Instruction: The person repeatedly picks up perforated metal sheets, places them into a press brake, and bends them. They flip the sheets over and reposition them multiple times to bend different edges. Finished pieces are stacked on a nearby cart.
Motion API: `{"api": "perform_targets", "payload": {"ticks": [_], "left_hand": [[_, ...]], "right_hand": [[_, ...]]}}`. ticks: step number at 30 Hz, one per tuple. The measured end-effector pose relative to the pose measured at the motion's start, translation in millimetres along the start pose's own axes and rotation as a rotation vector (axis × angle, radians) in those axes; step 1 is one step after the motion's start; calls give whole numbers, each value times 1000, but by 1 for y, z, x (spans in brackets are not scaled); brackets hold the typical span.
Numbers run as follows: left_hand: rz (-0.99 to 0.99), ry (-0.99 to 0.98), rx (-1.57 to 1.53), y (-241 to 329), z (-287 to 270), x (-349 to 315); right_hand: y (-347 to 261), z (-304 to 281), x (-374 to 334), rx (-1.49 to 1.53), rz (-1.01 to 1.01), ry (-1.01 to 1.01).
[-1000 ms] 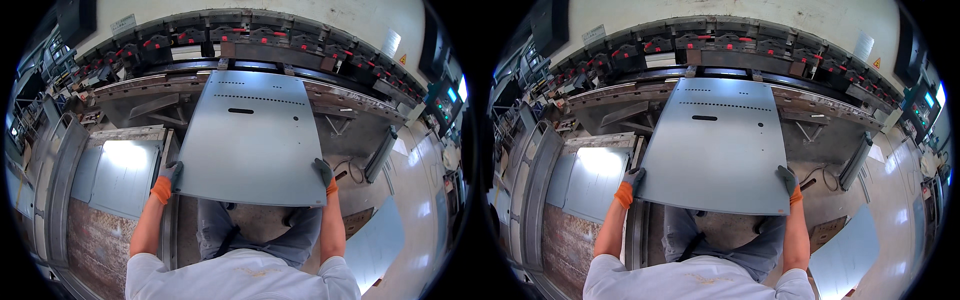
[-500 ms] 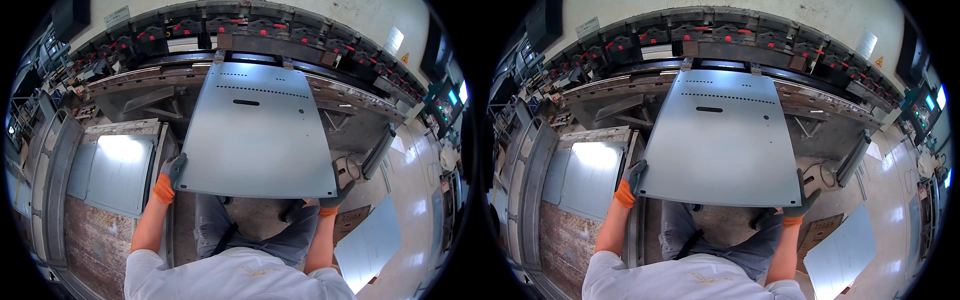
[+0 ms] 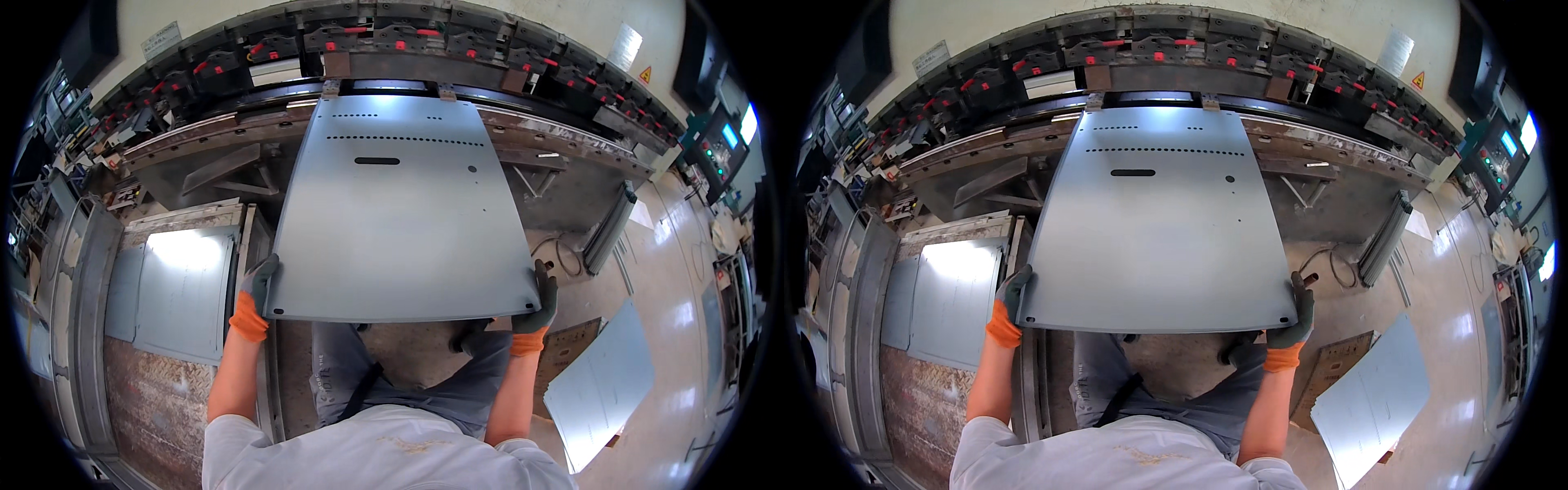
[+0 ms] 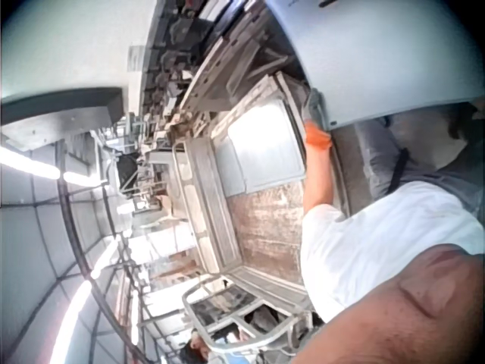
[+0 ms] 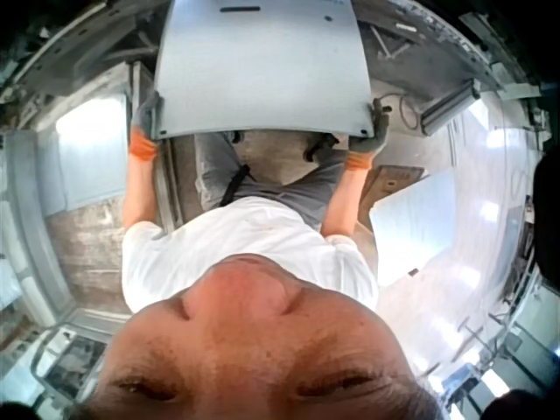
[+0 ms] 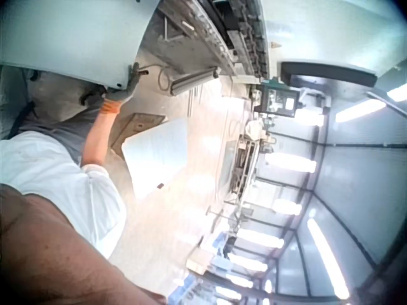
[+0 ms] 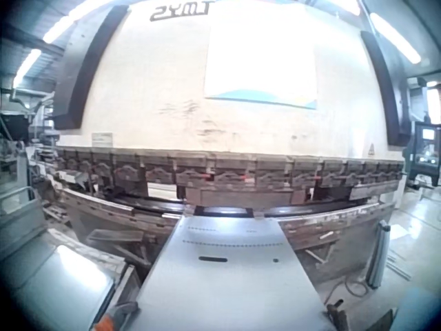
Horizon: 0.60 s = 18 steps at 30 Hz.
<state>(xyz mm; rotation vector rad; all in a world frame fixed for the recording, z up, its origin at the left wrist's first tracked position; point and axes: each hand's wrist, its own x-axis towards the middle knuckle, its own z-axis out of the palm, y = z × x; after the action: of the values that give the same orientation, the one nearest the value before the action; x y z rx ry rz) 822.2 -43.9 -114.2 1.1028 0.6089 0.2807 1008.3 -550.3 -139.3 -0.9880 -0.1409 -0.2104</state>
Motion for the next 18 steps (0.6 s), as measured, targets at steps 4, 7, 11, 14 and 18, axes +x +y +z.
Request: {"api": "perform_targets", "payload": {"ticks": [4,7,11,14,18], "left_hand": [[13,-25,7,7,2,-7],[-5,14,1,17,16,-14],[-16,7,-10,20,15,-14],[-9,-4,8,18,11,-13],[2,-5,-18,15,11,-10]], "right_hand": [[-2,11,-1,-18,-30,1],[-17,22,-5,-754,-480,-147],[-17,27,-5,-737,-468,-118],[-18,30,-5,-798,-481,-112],[-15,29,-4,-682,-450,-104]]}}
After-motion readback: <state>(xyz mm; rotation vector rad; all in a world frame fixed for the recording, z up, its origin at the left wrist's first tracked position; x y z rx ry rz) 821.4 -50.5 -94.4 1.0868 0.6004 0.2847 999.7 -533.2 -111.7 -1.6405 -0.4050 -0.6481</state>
